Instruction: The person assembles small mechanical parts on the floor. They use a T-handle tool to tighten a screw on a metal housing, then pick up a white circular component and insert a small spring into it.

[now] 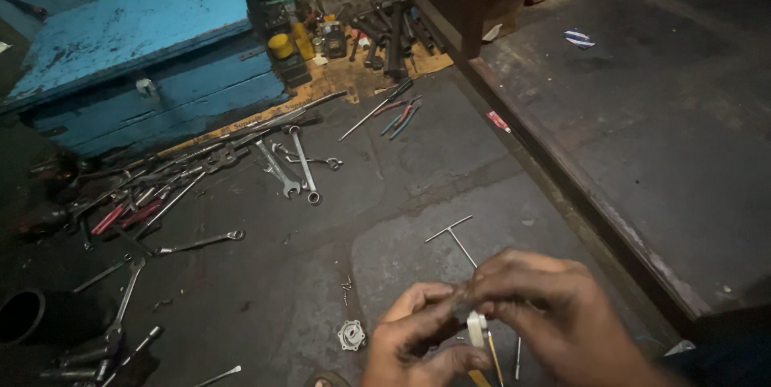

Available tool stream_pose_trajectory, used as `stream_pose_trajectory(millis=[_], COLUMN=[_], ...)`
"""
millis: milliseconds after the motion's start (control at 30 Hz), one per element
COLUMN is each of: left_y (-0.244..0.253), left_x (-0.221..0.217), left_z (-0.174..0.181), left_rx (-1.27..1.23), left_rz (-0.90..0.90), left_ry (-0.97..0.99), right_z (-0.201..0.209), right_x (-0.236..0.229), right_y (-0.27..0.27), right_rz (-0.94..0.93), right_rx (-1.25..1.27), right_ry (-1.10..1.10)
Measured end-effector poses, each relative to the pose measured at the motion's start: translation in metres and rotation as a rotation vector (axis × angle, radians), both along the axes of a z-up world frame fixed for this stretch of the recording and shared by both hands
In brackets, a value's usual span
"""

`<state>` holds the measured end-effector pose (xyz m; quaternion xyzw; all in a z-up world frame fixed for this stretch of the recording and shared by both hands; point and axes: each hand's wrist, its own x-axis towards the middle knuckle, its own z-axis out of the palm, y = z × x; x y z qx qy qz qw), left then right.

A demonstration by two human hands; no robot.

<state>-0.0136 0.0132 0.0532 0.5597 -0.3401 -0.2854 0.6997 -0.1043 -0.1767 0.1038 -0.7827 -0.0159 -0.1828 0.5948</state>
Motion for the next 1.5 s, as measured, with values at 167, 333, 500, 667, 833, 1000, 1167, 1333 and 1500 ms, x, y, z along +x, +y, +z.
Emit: stream_pose_trajectory(millis=[167, 333, 500, 667, 833, 1000, 1167, 1333, 1500], left_y=[-0.001, 0.002, 0.007, 0.010, 0.008, 0.009, 0.014, 0.010, 0.008], left_x=[0.000, 0.001, 0.006, 0.004, 0.006, 0.005, 0.013, 0.009, 0.008], left_z=[-0.001, -0.002, 0.000, 0.004, 0.003, 0.001, -0.001, 0.008, 0.004], left_rx=[0.051, 0.020, 0.122, 0.262, 0.129, 0.132, 0.061, 0.153, 0.354], left_rz=[-0.010, -0.034, 0.000, 0.007, -0.041, 0.076, 0.002, 0.093, 0.303], left_ry=[0.344, 0.204, 0.037, -0.049, 0.042, 0.433, 0.289, 0.315, -0.210], right_z=[0.011, 0.006, 0.010, 0.005, -0.009, -0.002, 0.003, -0.003, 0.007], right_x=[0.001, 0.007, 0.002, 0.004, 0.007, 0.003, 0.002, 0.003, -0.001], right_y=[-0.007, -0.010, -0.002, -0.002, -0.001, -0.002, -0.002, -0.002, 0.006], right_rz=[0.124, 0.032, 0.133, 0.148, 0.015, 0.022, 0.093, 0.101, 0.153], right_rx=[-0.371, -0.399, -0.121, -0.486, -0.255, -0.142, -0.072, -0.226, -0.662], right_ry=[-0.279, -0.195, -0.174, -0.393, -0.133, -0.052, -0.078, -0.171, -0.214])
